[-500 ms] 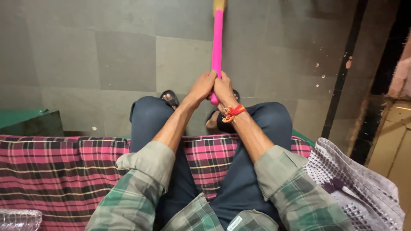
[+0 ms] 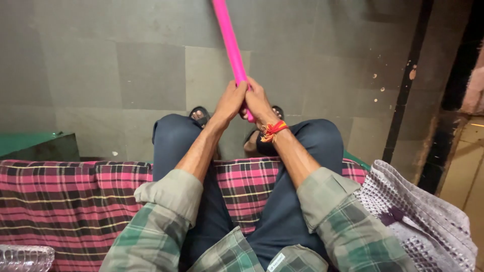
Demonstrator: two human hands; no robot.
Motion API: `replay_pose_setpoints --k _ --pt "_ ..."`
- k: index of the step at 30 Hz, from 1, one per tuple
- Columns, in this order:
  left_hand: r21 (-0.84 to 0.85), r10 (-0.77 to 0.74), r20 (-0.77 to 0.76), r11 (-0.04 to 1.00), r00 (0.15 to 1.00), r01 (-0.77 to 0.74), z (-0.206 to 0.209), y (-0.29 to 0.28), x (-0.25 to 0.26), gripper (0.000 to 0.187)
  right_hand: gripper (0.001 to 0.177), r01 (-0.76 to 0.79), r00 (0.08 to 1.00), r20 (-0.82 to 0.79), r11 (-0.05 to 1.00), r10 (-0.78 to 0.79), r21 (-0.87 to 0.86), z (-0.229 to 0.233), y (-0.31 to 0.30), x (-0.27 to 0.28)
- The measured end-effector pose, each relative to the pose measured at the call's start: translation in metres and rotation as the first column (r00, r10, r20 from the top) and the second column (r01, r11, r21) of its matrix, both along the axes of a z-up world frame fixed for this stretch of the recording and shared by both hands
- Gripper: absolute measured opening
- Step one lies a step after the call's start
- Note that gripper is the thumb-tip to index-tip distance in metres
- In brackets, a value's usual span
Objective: Holding and carrying a broom while walking through a dormitory room.
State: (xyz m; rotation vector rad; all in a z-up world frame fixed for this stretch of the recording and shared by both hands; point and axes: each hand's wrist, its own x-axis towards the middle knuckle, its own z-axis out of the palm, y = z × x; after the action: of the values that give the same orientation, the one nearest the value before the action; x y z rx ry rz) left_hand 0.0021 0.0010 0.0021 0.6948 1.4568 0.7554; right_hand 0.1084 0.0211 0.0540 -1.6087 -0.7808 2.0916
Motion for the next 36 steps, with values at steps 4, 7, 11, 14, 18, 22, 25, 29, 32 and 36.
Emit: replay_pose_setpoints --k 4,7,11,14,18,22,25,29,32,36 --pt "0.061 -0.056 0.087 0.997 0.995 0.051 -0.009 0.004 0.009 0.044 0.047 0.136 0.988 0.064 0.988 -0.141 0.080 -0.005 -0.004 0.006" --pt "0.076 -0.160 0.181 0.986 0.970 0.149 -0.024 0.002 0.012 0.047 0.039 0.217 0.969 0.102 0.973 -0.224 0.077 -0.019 -0.010 0.010" --pt "-0.031 -0.246 0.027 0.969 0.969 0.246 -0.032 0.001 0.016 0.055 0.024 0.242 0.970 0.020 0.970 -0.241 -0.024 -0.030 -0.013 0.015" --pt "-0.107 -0.202 -0.114 0.976 0.973 0.190 -0.040 0.005 0.018 0.057 0.022 0.155 0.988 0.002 0.984 -0.155 -0.090 -0.031 -0.006 0.018" --pt "-0.068 0.097 -0.389 0.989 0.916 -0.134 -0.019 0.013 0.004 0.052 0.027 0.027 0.994 -0.106 0.996 -0.036 -0.083 -0.013 0.005 0.021" --pt "0.117 0.393 -0.489 0.914 0.779 -0.387 0.049 0.022 -0.016 0.046 0.030 -0.209 0.951 0.239 0.977 0.194 0.037 0.034 0.017 0.016" --pt "0.425 0.539 -0.514 0.836 0.667 -0.347 0.088 0.020 -0.023 0.042 0.037 -0.440 0.867 0.327 0.885 0.375 0.151 0.060 0.022 0.022" --pt "0.603 0.558 -0.457 0.767 0.692 -0.220 0.102 0.019 -0.025 0.039 0.050 -0.716 0.676 0.328 0.693 0.660 0.082 0.074 0.025 0.024" --pt "0.592 0.522 -0.406 0.776 0.750 -0.219 0.099 0.017 -0.022 0.039 0.048 -0.846 0.510 0.318 0.532 0.799 0.021 0.039 0.020 0.042" --pt "0.529 0.467 -0.391 0.819 0.793 -0.222 0.092 0.018 -0.019 0.038 0.057 -0.957 0.277 0.328 0.228 0.903 0.180 -0.017 0.007 0.059"
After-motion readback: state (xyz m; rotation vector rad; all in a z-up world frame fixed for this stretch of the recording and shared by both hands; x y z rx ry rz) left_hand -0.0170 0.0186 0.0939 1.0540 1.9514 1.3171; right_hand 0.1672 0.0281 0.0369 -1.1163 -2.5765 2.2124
